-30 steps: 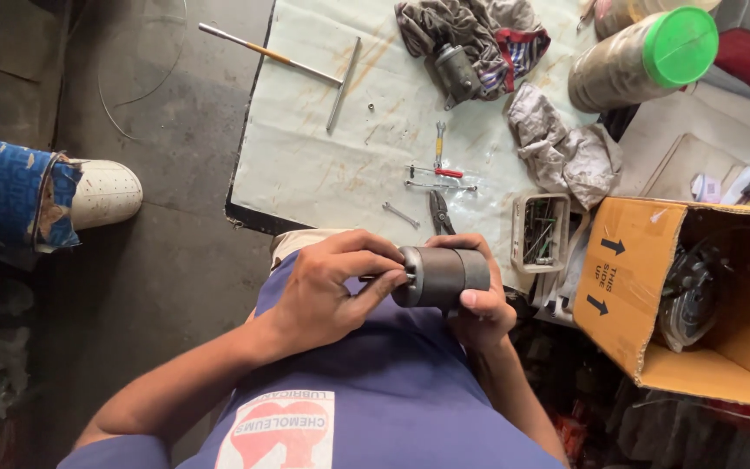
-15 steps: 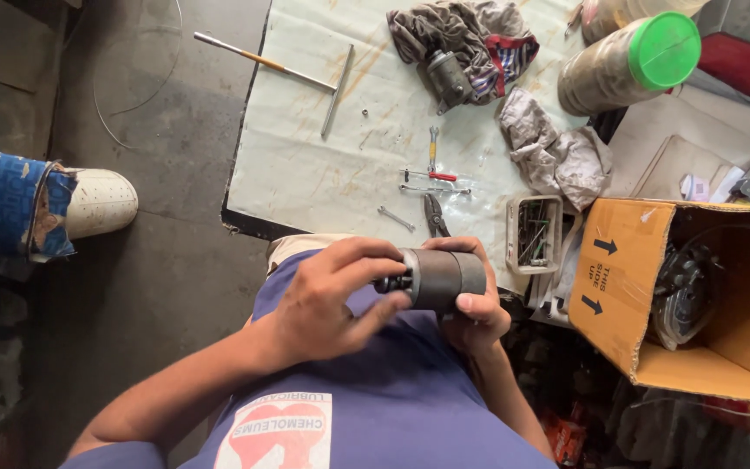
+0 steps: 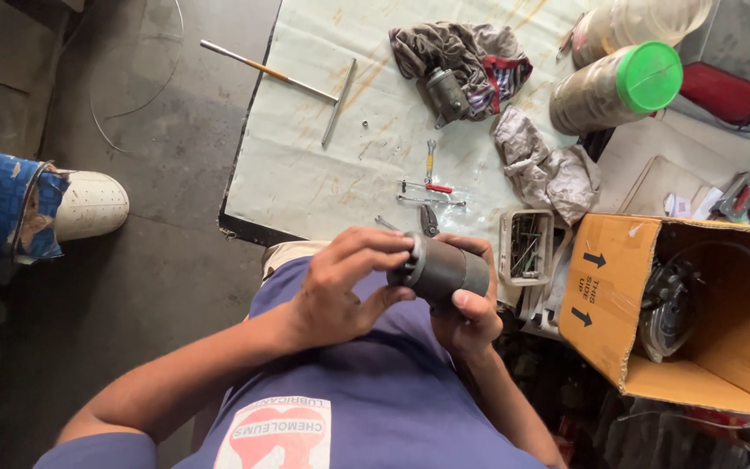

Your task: The person disassembles a starter motor by hand, removing nuts and washers before pulling the armature out of the field frame. They then inspect the internal components and set them on the table alongside various tools.

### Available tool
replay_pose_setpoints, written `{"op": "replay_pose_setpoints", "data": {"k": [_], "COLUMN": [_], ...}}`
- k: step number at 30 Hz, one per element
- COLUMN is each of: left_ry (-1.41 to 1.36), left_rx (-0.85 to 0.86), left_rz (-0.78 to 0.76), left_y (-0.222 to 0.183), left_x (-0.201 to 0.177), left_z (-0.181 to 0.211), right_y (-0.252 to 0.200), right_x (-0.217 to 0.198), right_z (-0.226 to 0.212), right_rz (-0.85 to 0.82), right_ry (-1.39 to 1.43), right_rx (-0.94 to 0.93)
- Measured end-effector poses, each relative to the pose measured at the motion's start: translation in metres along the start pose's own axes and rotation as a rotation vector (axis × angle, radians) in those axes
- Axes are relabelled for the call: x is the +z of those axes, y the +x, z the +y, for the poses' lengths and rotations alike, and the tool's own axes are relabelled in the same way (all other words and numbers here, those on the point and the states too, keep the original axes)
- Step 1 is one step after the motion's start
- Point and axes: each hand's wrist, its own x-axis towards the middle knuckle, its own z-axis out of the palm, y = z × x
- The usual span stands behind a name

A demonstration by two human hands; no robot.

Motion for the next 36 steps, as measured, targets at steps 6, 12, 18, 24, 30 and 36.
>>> {"op": "replay_pose_setpoints", "data": {"k": [6, 12, 18, 24, 30, 36], "left_ry": [-0.048, 0.084, 0.14, 0.161, 0.14, 0.213], "left_rx": [0.081, 0.405, 0.541, 0.457, 0.167, 0.014], "left_rz": [-0.064, -0.103, 0.035, 0.005, -0.272, -0.555], "left_y": [0.007, 0.014, 0.021, 0.024, 0.024, 0.007], "left_x": [-0.009, -0.014, -0.013, -0.012, -0.028, -0.028], "left_z": [-0.014, -0.041, -0.036, -0.023, 0.001, -0.003], "right_y": [0.003, 0.004, 0.001, 0.004, 0.001, -0.009], "right_x": [0.012, 0.018, 0.009, 0.004, -0.011, -0.011], "right_z": [-0.003, -0.009, -0.012, -0.012, -0.007, -0.002], "right_rz": [-0.058, -0.063, -0.173, -0.23, -0.204, -0.058], "right_ry": [-0.011, 0.025, -0.23, -0.213, -0.166, -0.074], "right_rx": [0.03, 0.198, 0.184, 0.081, 0.201, 0.391]}}
